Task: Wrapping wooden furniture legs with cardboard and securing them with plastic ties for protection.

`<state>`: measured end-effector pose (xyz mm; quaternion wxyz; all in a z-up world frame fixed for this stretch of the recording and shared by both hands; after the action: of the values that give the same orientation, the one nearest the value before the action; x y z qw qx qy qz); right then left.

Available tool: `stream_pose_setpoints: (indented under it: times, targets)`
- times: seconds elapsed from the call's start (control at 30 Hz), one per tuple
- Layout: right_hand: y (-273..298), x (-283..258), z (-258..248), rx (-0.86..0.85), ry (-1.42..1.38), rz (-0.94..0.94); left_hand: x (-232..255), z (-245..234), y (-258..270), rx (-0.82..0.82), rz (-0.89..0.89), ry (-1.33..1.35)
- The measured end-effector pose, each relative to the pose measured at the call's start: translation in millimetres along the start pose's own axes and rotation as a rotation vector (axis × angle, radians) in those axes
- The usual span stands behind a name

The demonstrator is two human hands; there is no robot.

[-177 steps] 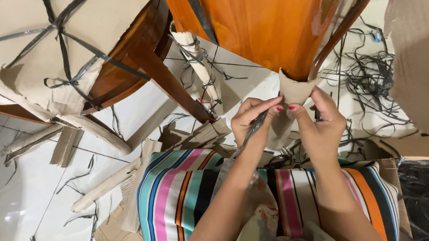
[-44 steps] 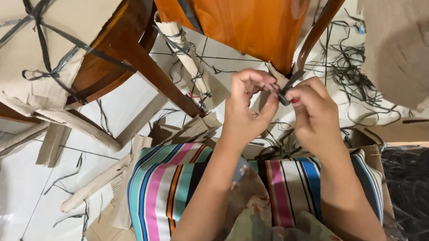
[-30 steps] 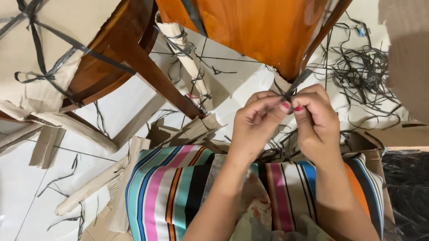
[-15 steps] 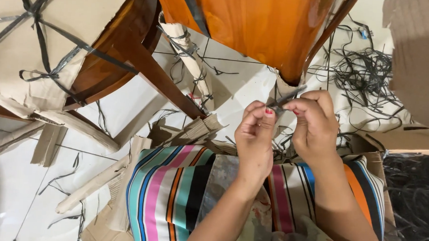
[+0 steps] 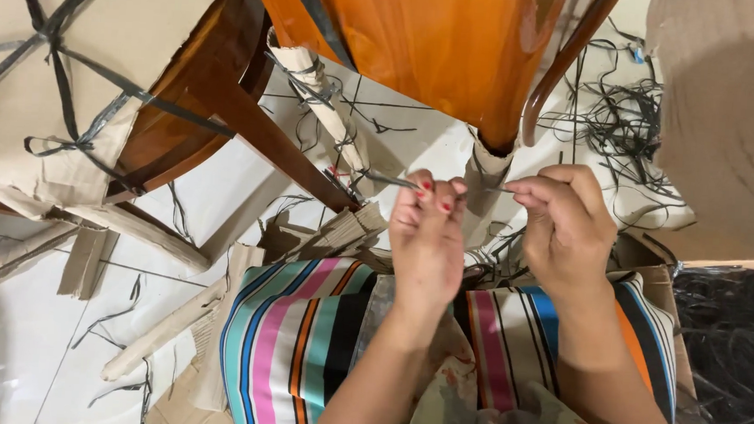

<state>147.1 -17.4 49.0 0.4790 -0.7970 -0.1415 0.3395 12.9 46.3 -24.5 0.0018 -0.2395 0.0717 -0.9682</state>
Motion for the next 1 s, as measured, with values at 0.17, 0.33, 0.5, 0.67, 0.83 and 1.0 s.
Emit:
stream_pose_setpoints:
  times: [0.17,0.33,0.5,0.67,0.83,1.0]
  targets:
    - [2.4,24.2,-3.3,-0.073,-0.033,0.059,2.3,-2.7,-24.7,0.004,-0.034,0.122]
    - [8.2,27.6,4.3,-0.206,-0.423,0.191,-8.4,-9.2,-34.6,0.075,-0.097,0.126]
    - [2.7,0.6,20.9,-0.219,-0.852,0.221,-18.3,-12.4,-38.3,0.133,-0.147,0.209]
    - [29.8,53.3,9.2,-0.176,-0.423,0.079,-21.2,-17.0,-45.7,0.067,-0.166,0.332]
    - [43.7,83.9,14.8,-0.134,-0.021,-0.159,-21.6,-19.8,-55.0,0.020,-0.184,0.460]
    - [32.8,83.7,21.0,-0.068,0.020,-0.224,-17.1,-19.1,-54.5,-0.019,-0.184,0.466]
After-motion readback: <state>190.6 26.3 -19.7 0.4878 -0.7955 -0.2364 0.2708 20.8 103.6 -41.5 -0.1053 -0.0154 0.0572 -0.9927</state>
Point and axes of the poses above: each hand's wrist, its own y-axis away from the middle knuckle, its own z-axis out of the palm, x = y × z, the point moved 7 cm from there along -y, towards the middle knuckle, and after that the axes turned 4 degrees about y, right-handed, at the moved point
